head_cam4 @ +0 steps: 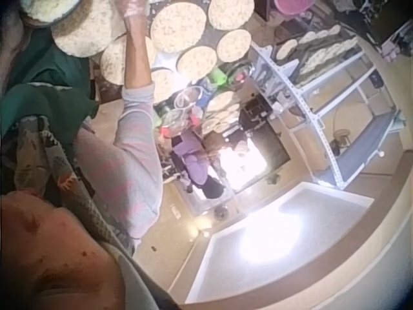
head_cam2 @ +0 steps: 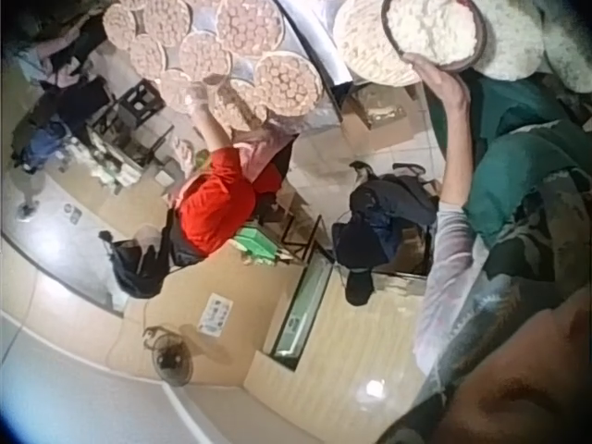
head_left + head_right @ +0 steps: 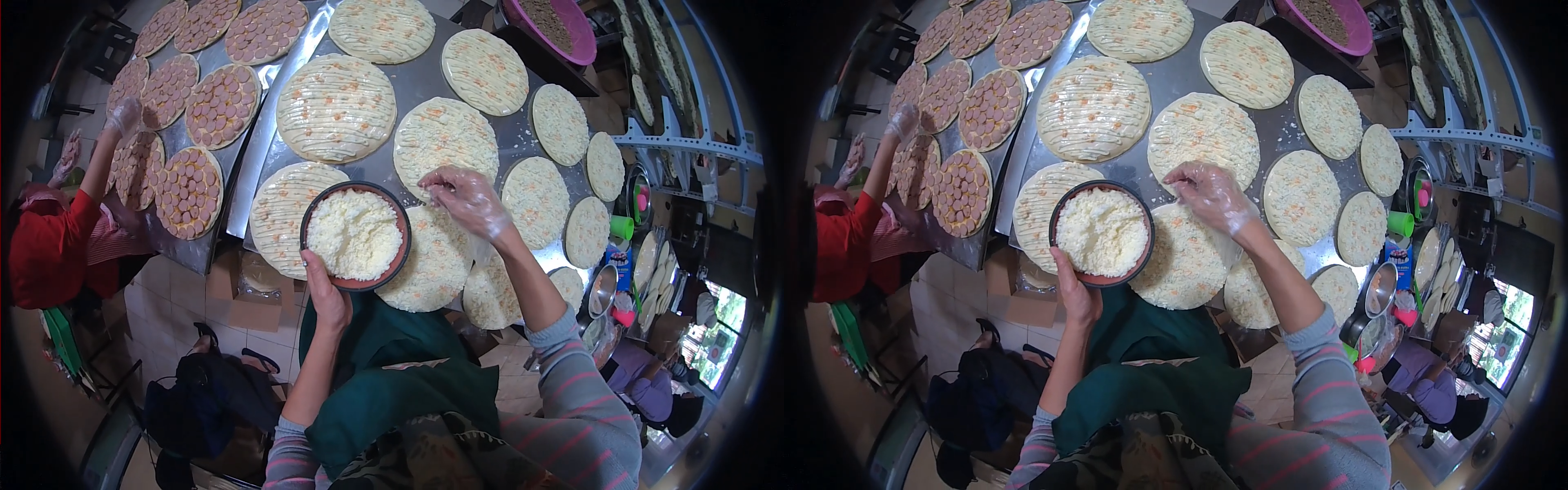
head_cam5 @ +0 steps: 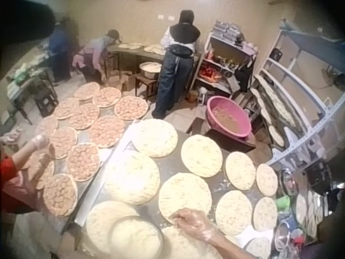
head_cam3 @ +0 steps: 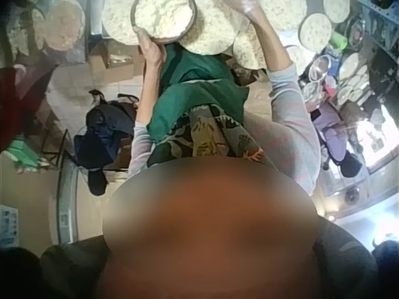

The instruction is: Spreading shredded cheese onto prepared dough rounds on a metal prep table.

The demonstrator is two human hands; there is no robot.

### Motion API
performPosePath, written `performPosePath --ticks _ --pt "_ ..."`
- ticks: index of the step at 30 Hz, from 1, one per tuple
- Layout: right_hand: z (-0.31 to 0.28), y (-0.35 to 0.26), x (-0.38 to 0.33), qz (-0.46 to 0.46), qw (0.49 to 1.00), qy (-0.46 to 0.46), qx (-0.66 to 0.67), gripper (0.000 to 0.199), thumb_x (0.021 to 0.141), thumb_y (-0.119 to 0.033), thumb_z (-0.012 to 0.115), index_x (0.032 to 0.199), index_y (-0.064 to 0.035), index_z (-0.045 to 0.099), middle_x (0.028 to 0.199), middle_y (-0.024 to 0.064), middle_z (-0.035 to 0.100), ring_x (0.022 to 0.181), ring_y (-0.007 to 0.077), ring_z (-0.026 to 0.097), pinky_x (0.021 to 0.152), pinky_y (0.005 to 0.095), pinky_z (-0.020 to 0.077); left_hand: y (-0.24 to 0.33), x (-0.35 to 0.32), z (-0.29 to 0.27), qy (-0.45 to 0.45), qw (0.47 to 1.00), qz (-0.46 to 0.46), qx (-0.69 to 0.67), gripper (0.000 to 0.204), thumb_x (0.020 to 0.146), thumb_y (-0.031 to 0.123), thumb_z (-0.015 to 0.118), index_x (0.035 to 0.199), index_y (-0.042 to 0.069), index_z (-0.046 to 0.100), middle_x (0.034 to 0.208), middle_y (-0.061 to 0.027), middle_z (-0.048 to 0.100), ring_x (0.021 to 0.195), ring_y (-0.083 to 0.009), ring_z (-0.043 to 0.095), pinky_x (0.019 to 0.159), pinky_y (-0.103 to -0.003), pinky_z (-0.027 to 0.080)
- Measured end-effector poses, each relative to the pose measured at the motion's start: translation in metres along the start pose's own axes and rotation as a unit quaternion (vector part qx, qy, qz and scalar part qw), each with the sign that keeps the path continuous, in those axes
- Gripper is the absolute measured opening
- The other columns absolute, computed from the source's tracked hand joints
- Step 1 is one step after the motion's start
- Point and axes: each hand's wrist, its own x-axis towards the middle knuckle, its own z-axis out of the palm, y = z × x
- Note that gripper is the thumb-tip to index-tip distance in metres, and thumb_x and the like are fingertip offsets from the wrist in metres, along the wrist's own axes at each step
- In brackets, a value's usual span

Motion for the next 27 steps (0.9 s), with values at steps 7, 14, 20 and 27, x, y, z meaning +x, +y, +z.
performPosePath --ticks 7,14,20,27 --pt "0.071 -0.034 -0.039 -0.076 0.987 -0.026 -0.138 0.035 0.084 -0.024 0.06 0.111 -0.0023 0.057 0.11 0.0223 0.058 0.102 0.0382 0.056 0.088 0.0428 0.046 -0.029 0.009 0.021 -0.004 0.999 0.002 0.044 0.055 0.099 0.044 0.027 0.134 0.002 0.032 0.131 -0.0105 0.044 0.12 -0.0195 0.043 0.102 -0.033 0.034" --pt "0.073 -0.007 -0.025 -0.18 0.982 -0.019 -0.06 0.041 0.079 -0.025 0.064 0.112 -0.0029 0.055 0.114 0.02 0.056 0.108 0.0375 0.053 0.091 0.0427 0.044 -0.043 0.017 0.025 0.012 1.0 -0.01 0.016 0.057 0.099 0.045 0.026 0.135 0.001 0.03 0.133 -0.0115 0.04 0.121 -0.0202 0.042 0.102 -0.034 0.033" --pt "0.078 -0.018 -0.024 -0.153 0.981 0.087 -0.085 0.029 0.081 -0.023 0.063 0.101 -0.0018 0.06 0.098 0.0178 0.062 0.092 0.0348 0.06 0.083 0.0398 0.0468 -0.045 0.025 0.03 -0.05 0.997 -0.005 0.052 0.059 0.098 0.047 0.026 0.135 0.002 0.03 0.133 -0.0113 0.041 0.122 -0.0204 0.041 0.103 -0.035 0.033" --pt "0.013 -0.013 -0.003 0.083 0.949 -0.182 0.242 0.027 0.085 -0.024 0.064 0.1 -0.0018 0.063 0.094 0.0089 0.064 0.081 0.0151 0.06 0.071 0.0263 0.0508 -0.045 0.031 0.034 -0.043 0.999 -0.005 0.019 0.059 0.098 0.047 0.027 0.135 0.002 0.03 0.134 -0.0115 0.041 0.122 -0.0206 0.043 0.102 -0.035 0.034"
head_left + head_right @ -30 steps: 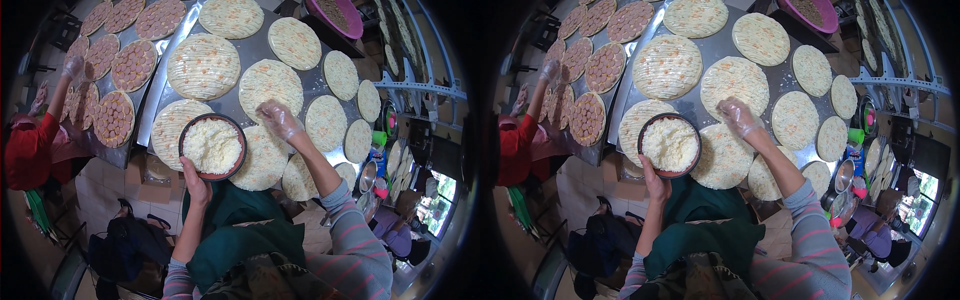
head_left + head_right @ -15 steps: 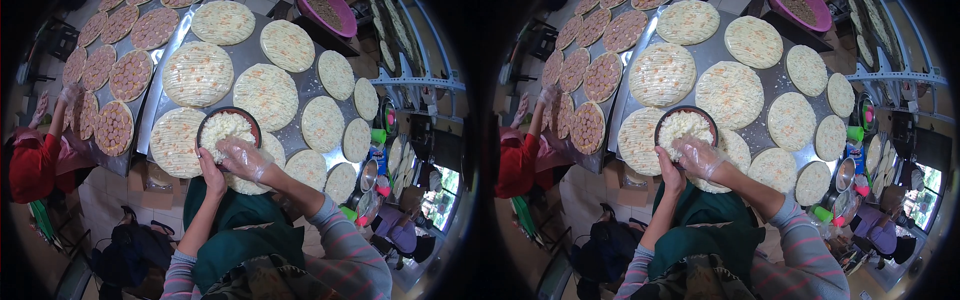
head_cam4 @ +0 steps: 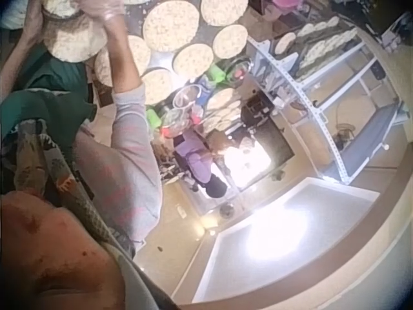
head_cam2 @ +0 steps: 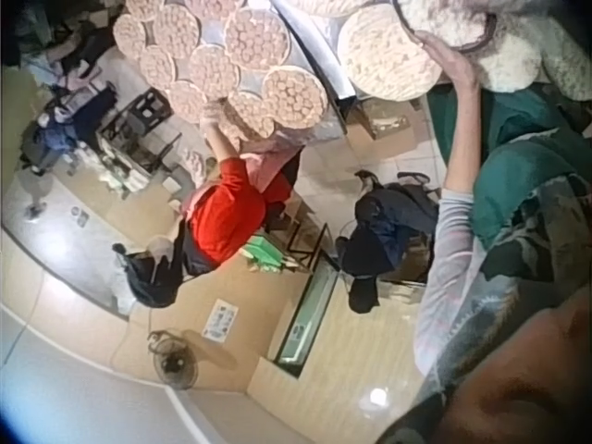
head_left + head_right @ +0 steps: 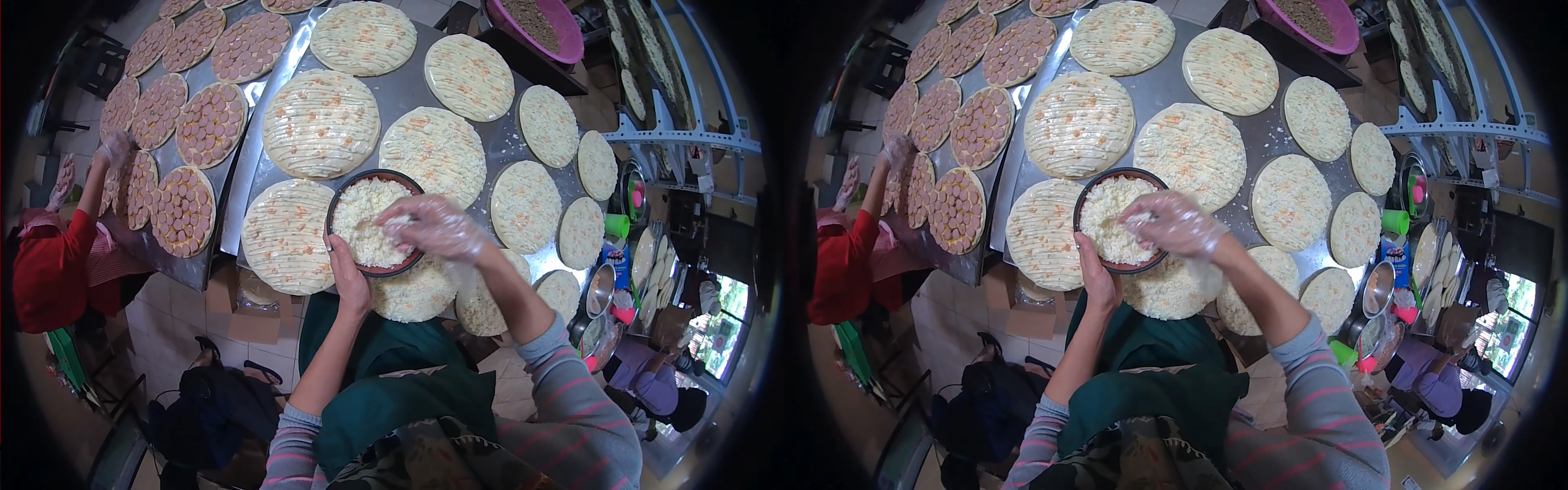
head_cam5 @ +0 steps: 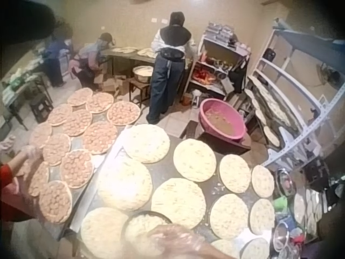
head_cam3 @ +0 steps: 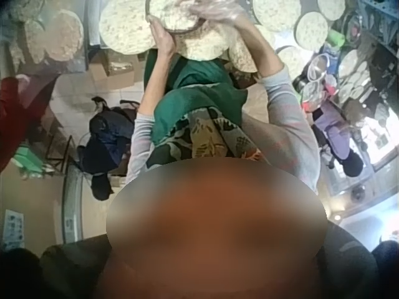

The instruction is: Spreading shredded cheese onto prepared dough rounds on a metal prep table.

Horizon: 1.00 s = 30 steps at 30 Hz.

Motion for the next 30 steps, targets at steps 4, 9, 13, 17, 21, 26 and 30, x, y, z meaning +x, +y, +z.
performPosePath --ticks 4,9,13,17,21,26,30 --pt "-0.05 -0.024 -0.01 0.023 0.998 0.053 0.034 0.031 0.084 -0.027 0.065 0.102 -0.0017 0.064 0.09 0.0075 0.065 0.075 0.0124 0.06 0.067 0.0238 0.0503 0.005 0.002 0.0 0.017 1.0 0.008 0.021 0.06 0.097 0.048 0.027 0.136 0.002 0.029 0.135 -0.0118 0.04 0.122 -0.0212 0.043 0.103 -0.035 0.034" --pt "-0.111 0.013 0.021 0.079 0.933 0.217 -0.274 0.023 0.084 -0.02 0.062 0.098 -0.0029 0.066 0.087 0.0074 0.066 0.075 0.0093 0.06 0.065 0.0248 0.0491 0.014 -0.002 -0.003 0.023 0.999 -0.014 -0.035 0.061 0.097 0.049 0.028 0.136 0.002 0.029 0.135 -0.0125 0.04 0.123 -0.0221 0.043 0.104 -0.036 0.034" --pt "-0.139 0.029 0.046 0.074 0.917 0.261 -0.291 0.02 0.085 -0.019 0.059 0.097 -0.0058 0.067 0.084 0.0083 0.067 0.075 0.0105 0.06 0.066 0.027 0.0481 0.036 -0.013 -0.005 0.02 0.999 -0.008 -0.031 0.057 0.098 0.044 0.027 0.135 0.0 0.029 0.136 -0.0123 0.038 0.124 -0.0201 0.041 0.104 -0.034 0.033" --pt "-0.136 0.02 0.072 0.01 0.909 0.231 -0.347 0.022 0.084 -0.021 0.057 0.099 -0.0084 0.067 0.092 0.012 0.067 0.084 0.0216 0.063 0.076 0.0317 0.0486 0.042 -0.018 -0.015 0.046 0.999 0.003 -0.028 0.056 0.099 0.043 0.027 0.136 0.001 0.028 0.136 -0.0115 0.039 0.123 -0.02 0.041 0.104 -0.034 0.033" --pt "-0.113 0.01 0.1 -0.094 0.897 0.181 -0.393 0.02 0.082 -0.011 0.056 0.099 -0.0055 0.065 0.094 0.0095 0.067 0.084 0.0234 0.063 0.076 0.0321 0.0501 0.048 -0.023 -0.022 0.05 0.998 -0.003 -0.022 0.058 0.097 0.047 0.028 0.137 0.004 0.03 0.136 -0.0102 0.041 0.123 -0.0224 0.043 0.104 -0.037 0.033" --pt "-0.136 0.013 0.11 -0.15 0.86 0.206 -0.443 0.015 0.076 -0.013 0.061 0.088 -0.0063 0.065 0.085 0.0127 0.065 0.081 0.0273 0.062 0.077 0.0328 0.0495 0.049 -0.028 -0.023 0.064 0.998 0.0 -0.025 0.057 0.098 0.045 0.028 0.136 0.003 0.03 0.136 -0.0107 0.04 0.123 -0.0211 0.042 0.104 -0.036 0.033" --pt "-0.162 0.019 0.097 -0.062 0.886 0.238 -0.393 0.014 0.081 -0.009 0.06 0.093 -0.0054 0.066 0.09 0.0112 0.066 0.082 0.0208 0.064 0.074 0.0294 0.0491 0.053 -0.029 -0.02 0.051 0.998 -0.002 -0.031 0.056 0.098 0.043 0.029 0.136 0.002 0.029 0.136 -0.0108 0.04 0.123 -0.0196 0.042 0.104 -0.034 0.033"
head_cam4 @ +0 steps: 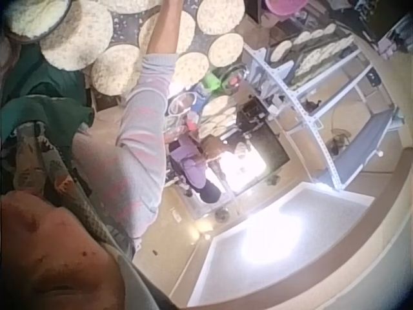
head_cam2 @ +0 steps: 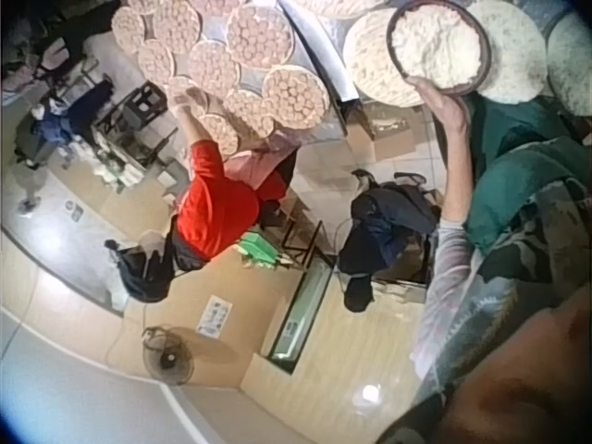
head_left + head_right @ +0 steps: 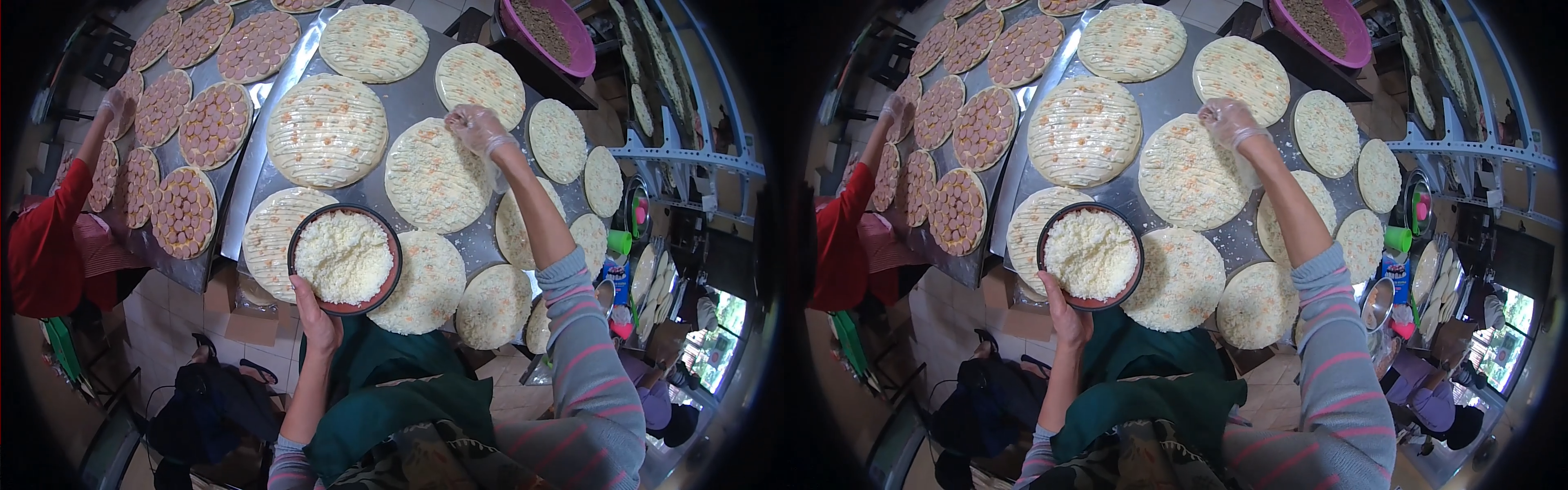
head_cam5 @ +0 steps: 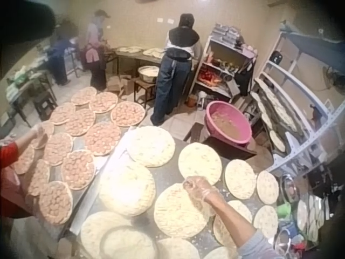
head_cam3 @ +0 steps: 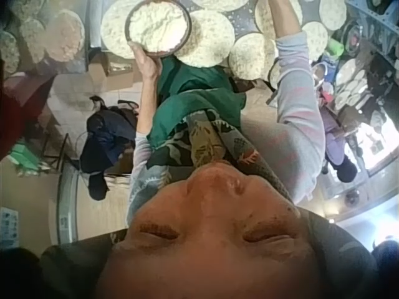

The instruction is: Spreading shredded cheese onto prepared dough rounds on a metal prep table.

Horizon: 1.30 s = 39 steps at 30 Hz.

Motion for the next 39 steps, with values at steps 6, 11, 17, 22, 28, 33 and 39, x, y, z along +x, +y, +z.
performPosePath --ticks 6,11,17,22,28,33,39 --pt "-0.001 0.009 -0.007 0.009 0.998 0.046 -0.036 0.016 0.077 -0.007 0.055 0.09 -0.006 0.065 0.089 0.017 0.065 0.087 0.0312 0.063 0.077 0.0367 0.048 0.003 -0.001 0.002 0.002 1.0 0.0 -0.004 0.057 0.098 0.043 0.028 0.137 0.001 0.028 0.136 -0.0111 0.04 0.123 -0.0203 0.042 0.104 -0.035 0.033" --pt "0.008 -0.008 -0.001 -0.007 0.999 0.007 -0.038 0.012 0.078 -0.007 0.056 0.087 -0.005 0.064 0.085 0.0162 0.064 0.08 0.0291 0.062 0.073 0.036 0.0477 0.005 -0.002 -0.001 -0.003 1.0 -0.001 0.013 0.059 0.097 0.047 0.028 0.137 0.004 0.029 0.136 -0.0101 0.041 0.123 -0.0223 0.042 0.104 -0.037 0.033" --pt "0.032 -0.02 -0.011 -0.11 0.991 0.048 -0.063 0.011 0.077 -0.005 0.057 0.086 -0.0043 0.064 0.083 0.0139 0.062 0.079 0.0285 0.061 0.071 0.036 0.0483 0.014 -0.001 -0.005 -0.004 1.0 -0.003 0.005 0.057 0.098 0.044 0.028 0.136 0.001 0.028 0.135 -0.0118 0.04 0.123 -0.0209 0.042 0.104 -0.036 0.033" --pt "0.043 -0.011 -0.022 -0.108 0.985 0.106 -0.082 0.012 0.077 -0.003 0.056 0.086 -0.0042 0.064 0.084 0.0131 0.063 0.082 0.0292 0.061 0.074 0.0363 0.048 0.024 0.007 -0.011 -0.026 0.999 -0.024 -0.007 0.058 0.098 0.044 0.029 0.136 0.001 0.028 0.135 -0.0118 0.041 0.123 -0.0207 0.042 0.104 -0.035 0.033" --pt "0.035 -0.021 -0.018 -0.031 0.995 0.097 0.01 0.013 0.079 -0.004 0.054 0.089 -0.005 0.061 0.085 0.018 0.059 0.083 0.0323 0.059 0.074 0.0389 0.0469 0.046 0.022 -0.022 -0.053 0.997 -0.048 0.014 0.058 0.098 0.045 0.029 0.136 0.001 0.029 0.134 -0.0114 0.042 0.121 -0.0206 0.044 0.103 -0.035 0.034" --pt "0.051 -0.062 -0.031 -0.003 0.997 0.068 -0.035 0.018 0.079 -0.005 0.053 0.093 -0.0049 0.064 0.089 0.0175 0.062 0.085 0.0318 0.06 0.077 0.0378 0.0475 0.066 0.041 -0.034 -0.073 0.994 -0.073 0.027 0.056 0.098 0.043 0.028 0.135 0.001 0.03 0.134 -0.0118 0.042 0.121 -0.0205 0.044 0.102 -0.035 0.035" --pt "0.01 -0.162 -0.076 0.088 0.968 -0.006 0.236 0.021 0.085 -0.008 0.051 0.101 -0.0032 0.063 0.088 0.0111 0.063 0.078 0.0181 0.06 0.074 0.03 0.0487 0.062 0.075 -0.045 -0.098 0.988 -0.054 0.103 0.056 0.098 0.045 0.026 0.134 0.002 0.033 0.132 -0.011 0.045 0.119 -0.0207 0.047 0.102 -0.035 0.035"
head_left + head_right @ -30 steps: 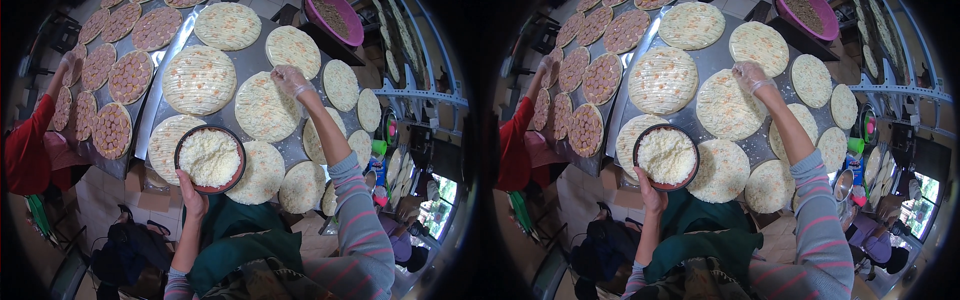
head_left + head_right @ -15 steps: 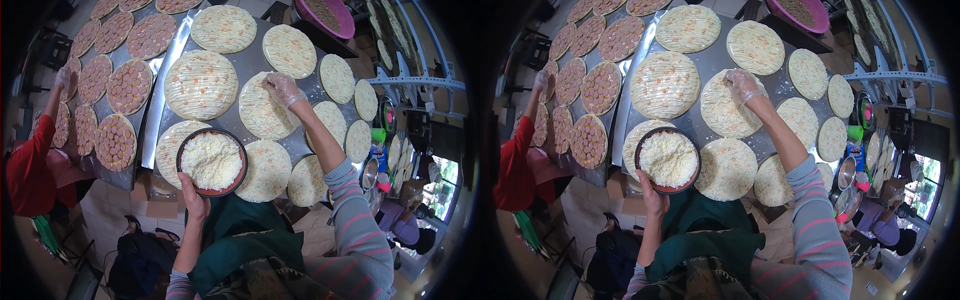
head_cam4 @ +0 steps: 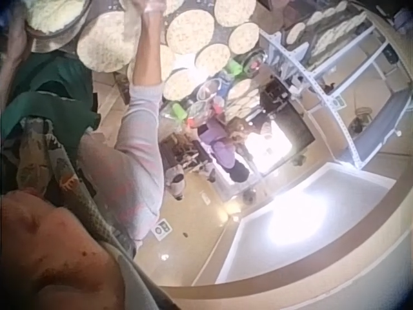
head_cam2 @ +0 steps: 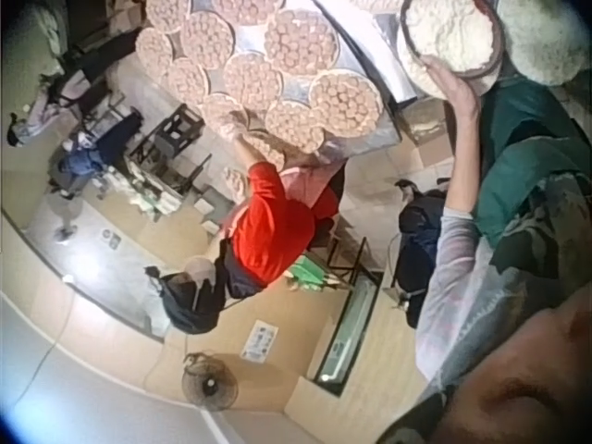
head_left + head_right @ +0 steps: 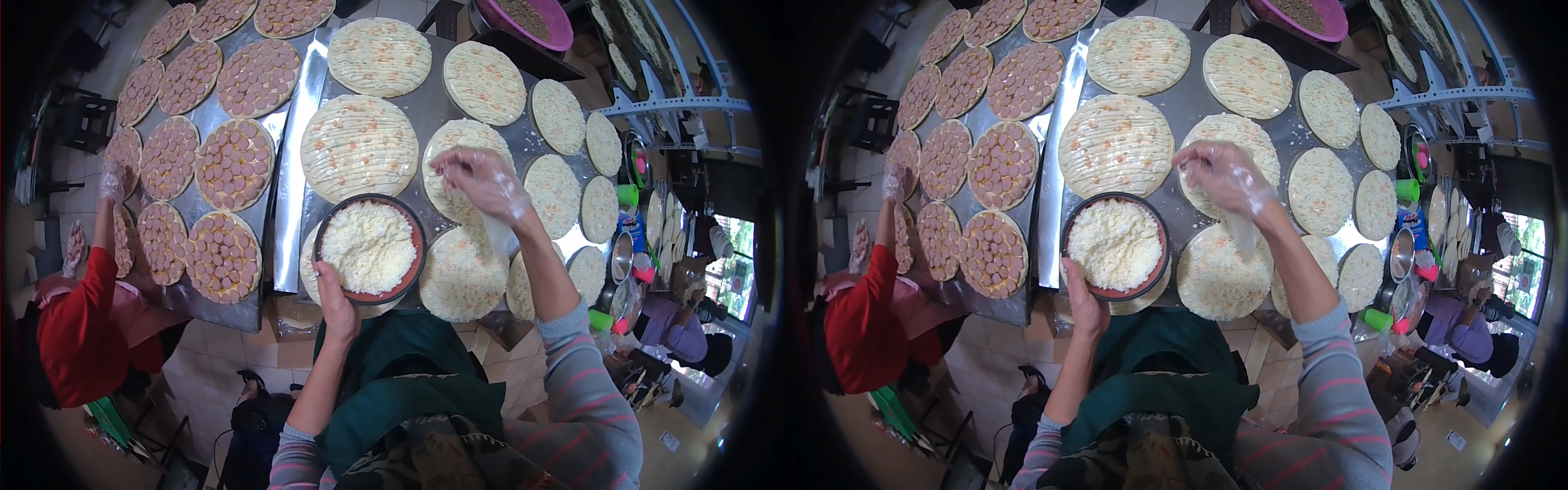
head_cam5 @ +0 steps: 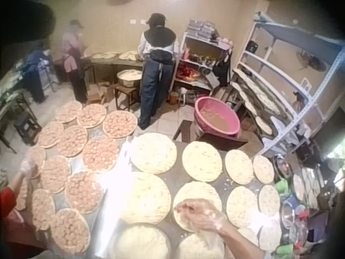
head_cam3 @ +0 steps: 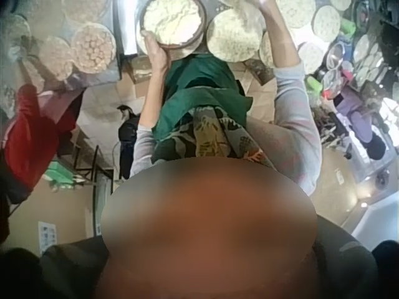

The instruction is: Spreading shredded cheese onto prepared dough rounds on a metal prep table.

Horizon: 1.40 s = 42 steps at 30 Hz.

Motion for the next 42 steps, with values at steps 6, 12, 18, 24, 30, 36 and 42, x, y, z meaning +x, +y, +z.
performPosePath --ticks 6,12,18,24,30,36,42 --pt "0.069 -0.035 -0.031 -0.319 0.934 0.029 -0.16 0.029 0.086 -0.01 0.055 0.115 -0.007 0.057 0.108 0.0153 0.059 0.098 0.0282 0.059 0.084 0.0361 0.0492 -0.002 0.024 0.014 -0.047 0.998 -0.024 0.019 0.054 0.098 0.045 0.029 0.132 0.003 0.033 0.125 -0.01 0.048 0.117 -0.0196 0.046 0.101 -0.034 0.036" --pt "0.071 -0.005 -0.052 -0.236 0.962 0.001 -0.138 0.03 0.079 -0.003 0.058 0.109 -0.0051 0.056 0.106 0.0151 0.056 0.096 0.0304 0.057 0.08 0.0384 0.049 -0.003 0.04 0.033 -0.097 0.994 -0.043 0.026 0.055 0.098 0.046 0.029 0.133 0.003 0.034 0.129 -0.011 0.045 0.117 -0.0195 0.046 0.101 -0.035 0.036" --pt "0.029 -0.013 -0.025 -0.254 0.95 0.078 -0.167 0.03 0.08 -0.011 0.061 0.109 -0.0051 0.057 0.098 0.0132 0.06 0.096 0.0289 0.058 0.081 0.0392 0.048 -0.011 0.051 0.073 -0.11 0.992 -0.036 0.059 0.057 0.098 0.046 0.029 0.134 0.003 0.031 0.133 -0.011 0.041 0.122 -0.0192 0.041 0.103 -0.034 0.032" --pt "0.021 0.05 -0.025 -0.149 0.972 -0.018 -0.179 0.024 0.078 -0.016 0.063 0.099 -0.0053 0.057 0.109 0.0152 0.057 0.1 0.0338 0.056 0.086 0.0388 0.0449 -0.032 0.068 0.12 -0.106 0.991 -0.047 0.073 0.057 0.097 0.047 0.029 0.132 0.003 0.034 0.132 -0.0109 0.042 0.12 -0.019 0.042 0.102 -0.034 0.033" --pt "-0.084 0.035 0.017 0.006 0.988 -0.153 0.008 0.018 0.085 -0.014 0.061 0.101 -0.007 0.061 0.089 0.0068 0.063 0.074 0.012 0.062 0.061 0.0251 0.0525 -0.08 0.113 0.154 -0.128 0.991 -0.04 0.02 0.058 0.097 0.049 0.03 0.132 0.002 0.035 0.13 -0.0098 0.045 0.117 -0.0188 0.047 0.1 -0.034 0.038" --pt "-0.171 0.046 0.07 0.05 0.983 -0.091 0.154 0.027 0.085 -0.026 0.066 0.1 -0.0043 0.065 0.084 0.0032 0.064 0.066 0.0086 0.059 0.058 0.0233 0.0512 -0.078 0.134 0.195 -0.141 0.989 -0.034 0.006 0.057 0.098 0.045 0.028 0.135 0.001 0.03 0.133 -0.0118 0.041 0.12 -0.0185 0.043 0.103 -0.032 0.033" --pt "-0.218 0.13 0.161 -0.081 0.965 0.074 -0.239 0.017 0.079 -0.019 0.062 0.091 -0.0111 0.069 0.094 0.0128 0.067 0.083 0.0229 0.066 0.074 0.0297 0.0524 -0.067 0.112 0.191 -0.096 0.993 -0.059 -0.039 0.053 0.1 0.039 0.028 0.134 -0.001 0.029 0.131 -0.0127 0.041 0.119 -0.0176 0.042 0.103 -0.031 0.031"
